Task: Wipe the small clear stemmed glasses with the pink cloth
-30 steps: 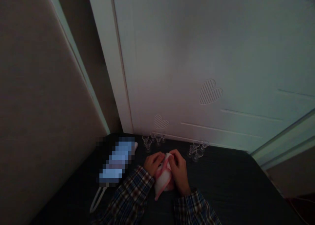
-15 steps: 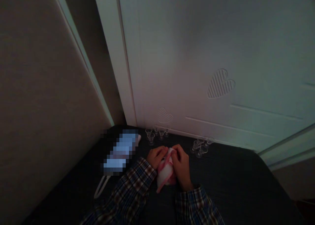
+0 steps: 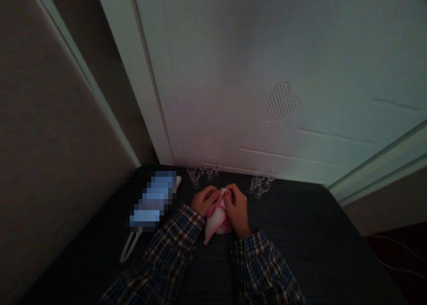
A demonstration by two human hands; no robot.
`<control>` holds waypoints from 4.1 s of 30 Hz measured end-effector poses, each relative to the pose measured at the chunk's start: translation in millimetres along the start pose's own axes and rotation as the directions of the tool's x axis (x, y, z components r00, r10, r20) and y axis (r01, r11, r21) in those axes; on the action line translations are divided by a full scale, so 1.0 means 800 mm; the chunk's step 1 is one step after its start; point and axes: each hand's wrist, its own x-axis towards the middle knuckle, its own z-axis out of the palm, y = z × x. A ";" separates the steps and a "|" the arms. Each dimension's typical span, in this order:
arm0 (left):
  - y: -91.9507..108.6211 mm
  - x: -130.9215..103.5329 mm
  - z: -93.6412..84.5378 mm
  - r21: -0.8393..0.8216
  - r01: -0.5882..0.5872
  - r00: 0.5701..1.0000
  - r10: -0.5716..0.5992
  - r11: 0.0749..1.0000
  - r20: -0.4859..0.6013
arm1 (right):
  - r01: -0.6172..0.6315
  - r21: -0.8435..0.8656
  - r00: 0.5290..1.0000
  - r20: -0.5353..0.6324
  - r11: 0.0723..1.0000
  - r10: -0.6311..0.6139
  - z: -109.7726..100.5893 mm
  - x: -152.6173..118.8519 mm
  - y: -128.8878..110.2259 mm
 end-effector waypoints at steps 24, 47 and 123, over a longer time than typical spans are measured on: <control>-0.007 0.005 0.000 0.130 -0.023 0.999 0.029 0.991 -0.045 | -0.023 -0.019 1.000 0.012 1.000 0.023 0.003 0.003 0.012; -0.014 0.008 -0.001 -0.182 0.015 0.999 -0.020 0.983 -0.027 | 0.004 -0.022 0.999 0.047 1.000 -0.003 0.003 0.002 0.014; -0.018 0.008 0.001 -0.101 -0.025 0.994 0.014 0.995 -0.111 | -0.006 -0.017 1.000 0.029 1.000 0.007 0.004 0.002 0.013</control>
